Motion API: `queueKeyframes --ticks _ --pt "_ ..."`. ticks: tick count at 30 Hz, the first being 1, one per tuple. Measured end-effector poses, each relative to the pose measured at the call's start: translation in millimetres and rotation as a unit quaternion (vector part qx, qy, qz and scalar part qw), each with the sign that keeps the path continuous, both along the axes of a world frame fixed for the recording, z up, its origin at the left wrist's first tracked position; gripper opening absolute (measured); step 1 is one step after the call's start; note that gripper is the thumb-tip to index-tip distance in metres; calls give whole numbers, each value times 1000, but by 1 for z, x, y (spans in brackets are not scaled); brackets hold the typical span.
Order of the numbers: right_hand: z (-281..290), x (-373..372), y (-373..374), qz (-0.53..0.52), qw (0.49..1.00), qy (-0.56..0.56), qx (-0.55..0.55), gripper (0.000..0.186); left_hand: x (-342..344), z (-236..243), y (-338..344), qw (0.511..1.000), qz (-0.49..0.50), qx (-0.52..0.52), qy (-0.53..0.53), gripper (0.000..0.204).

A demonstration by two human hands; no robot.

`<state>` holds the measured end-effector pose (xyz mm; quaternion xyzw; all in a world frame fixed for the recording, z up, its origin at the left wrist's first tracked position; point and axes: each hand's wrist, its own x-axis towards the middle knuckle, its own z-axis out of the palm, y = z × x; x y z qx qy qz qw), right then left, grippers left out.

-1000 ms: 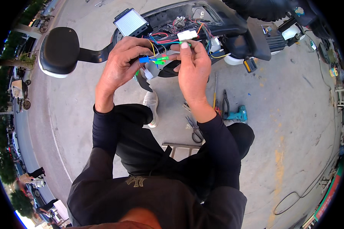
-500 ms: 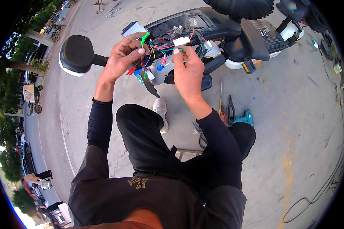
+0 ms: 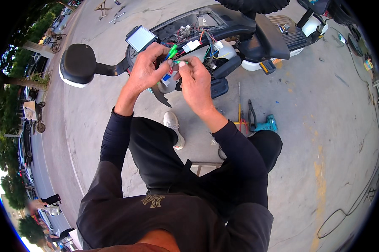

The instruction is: The person repairs the electrical system of an electric scooter by stripping wire insulation, twisting conductors, and securing connections with heat shrink tubing. They use pliers and a soldering iron to strip and join wires within the scooter's exposed wiring harness.

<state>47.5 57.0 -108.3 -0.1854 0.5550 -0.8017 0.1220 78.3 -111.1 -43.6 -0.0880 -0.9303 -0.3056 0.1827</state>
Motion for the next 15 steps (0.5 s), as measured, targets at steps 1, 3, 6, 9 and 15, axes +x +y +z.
queueKeyframes --ticks 1,3,6,9,15 --pt "-1 -2 0 -8 1000 -3 3 22 -2 -2 0 1000 -20 4 20 18" --pt "0 -3 0 -19 1000 16 6 21 -6 -9 -4 996 -56 15 60 18" --pt "8 -4 4 -35 997 54 36 20 -10 -20 -6 992 -56 22 110 17" --pt "6 -8 9 -63 983 132 111 15 -4 -21 1 995 -18 12 102 16" --pt "7 -7 3 -146 923 280 219 6 2 -25 6 989 11 144 4 14"
